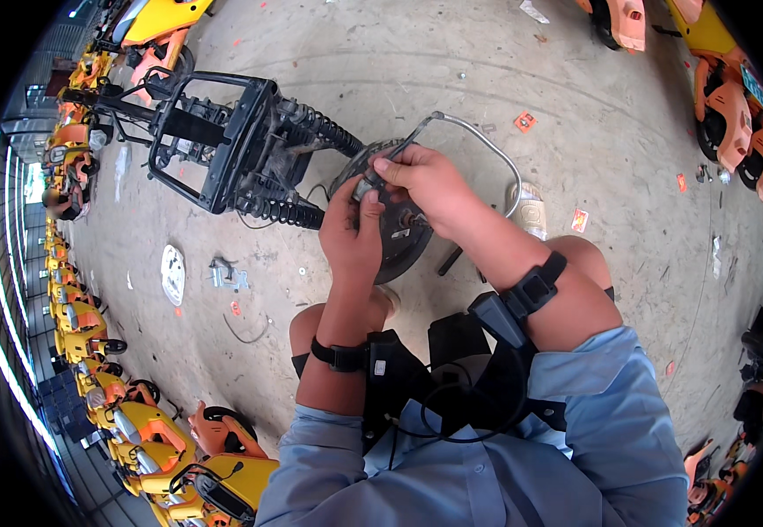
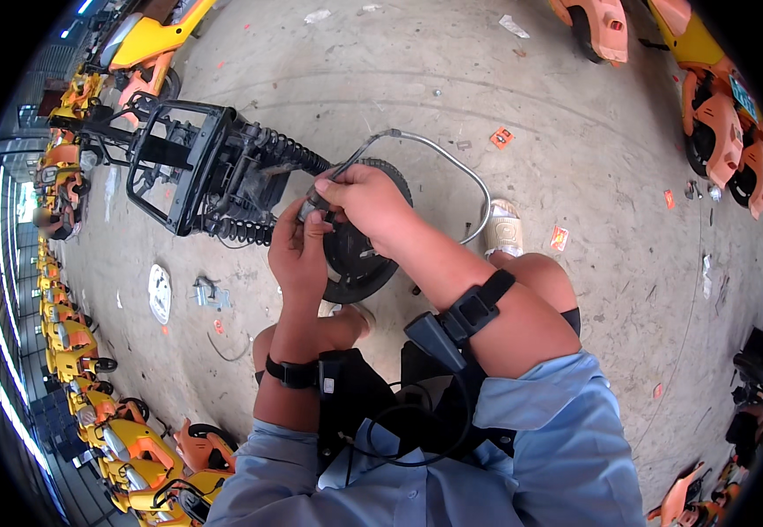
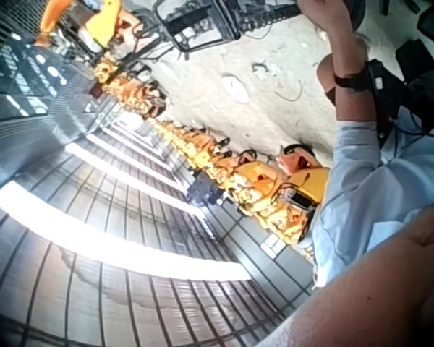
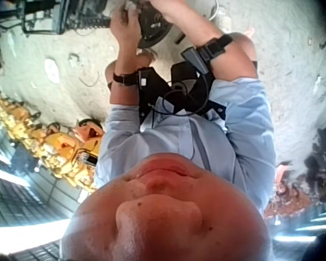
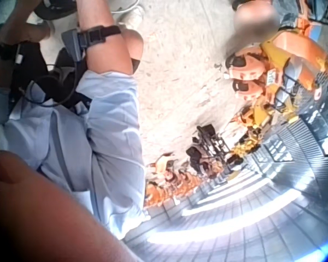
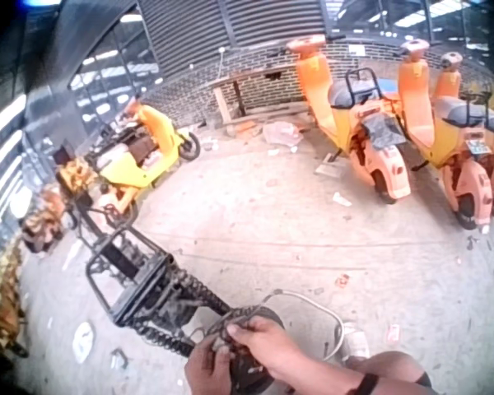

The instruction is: The person manipulates a scooter wheel and electrical cables by hand before using a pair of pliers on the scooter frame.

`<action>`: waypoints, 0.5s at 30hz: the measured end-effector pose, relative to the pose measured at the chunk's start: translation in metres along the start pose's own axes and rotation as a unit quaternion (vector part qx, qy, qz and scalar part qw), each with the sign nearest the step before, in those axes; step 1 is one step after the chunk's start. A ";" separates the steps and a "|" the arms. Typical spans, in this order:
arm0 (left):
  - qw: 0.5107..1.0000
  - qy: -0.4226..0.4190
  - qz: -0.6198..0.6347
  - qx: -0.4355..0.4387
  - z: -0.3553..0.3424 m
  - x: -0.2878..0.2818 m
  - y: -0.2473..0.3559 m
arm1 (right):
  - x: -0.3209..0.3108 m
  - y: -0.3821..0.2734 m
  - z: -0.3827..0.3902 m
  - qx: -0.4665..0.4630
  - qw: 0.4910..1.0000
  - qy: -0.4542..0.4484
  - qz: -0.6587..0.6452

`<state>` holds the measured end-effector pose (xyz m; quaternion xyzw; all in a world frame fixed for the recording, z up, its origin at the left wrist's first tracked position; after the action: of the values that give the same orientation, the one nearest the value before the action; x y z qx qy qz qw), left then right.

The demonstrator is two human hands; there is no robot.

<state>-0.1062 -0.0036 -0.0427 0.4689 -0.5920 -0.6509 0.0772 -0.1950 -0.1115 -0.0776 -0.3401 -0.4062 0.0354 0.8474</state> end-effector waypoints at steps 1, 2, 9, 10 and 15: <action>1.000 -0.002 0.004 0.001 -0.001 0.000 -0.001 | -0.001 0.002 -0.002 0.003 1.000 -0.001 -0.003; 1.000 -0.005 0.010 0.002 -0.002 0.000 -0.001 | 0.000 0.003 -0.003 0.007 1.000 -0.001 -0.006; 0.991 -0.033 -0.130 -0.008 -0.008 0.001 -0.003 | 0.001 0.001 -0.010 -0.020 0.999 0.008 0.045; 0.992 -0.028 -0.124 -0.006 -0.008 0.000 -0.004 | 0.002 0.000 -0.013 -0.023 0.998 -0.001 0.059; 0.995 -0.070 -0.007 -0.067 -0.008 0.003 -0.010 | 0.013 -0.006 -0.016 -0.046 0.994 -0.039 0.093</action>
<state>-0.0983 -0.0084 -0.0515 0.4204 -0.5472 -0.7211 0.0622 -0.1763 -0.1205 -0.0723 -0.4137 -0.4069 0.1085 0.8072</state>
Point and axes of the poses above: each hand's wrist, its own z-axis away from the middle knuckle, its own x-axis out of the palm, y = z × x, the point moved 10 cm from there along -z, towards the middle knuckle, and after that the axes turned 15 degrees about -z, right-handed, at the moved point
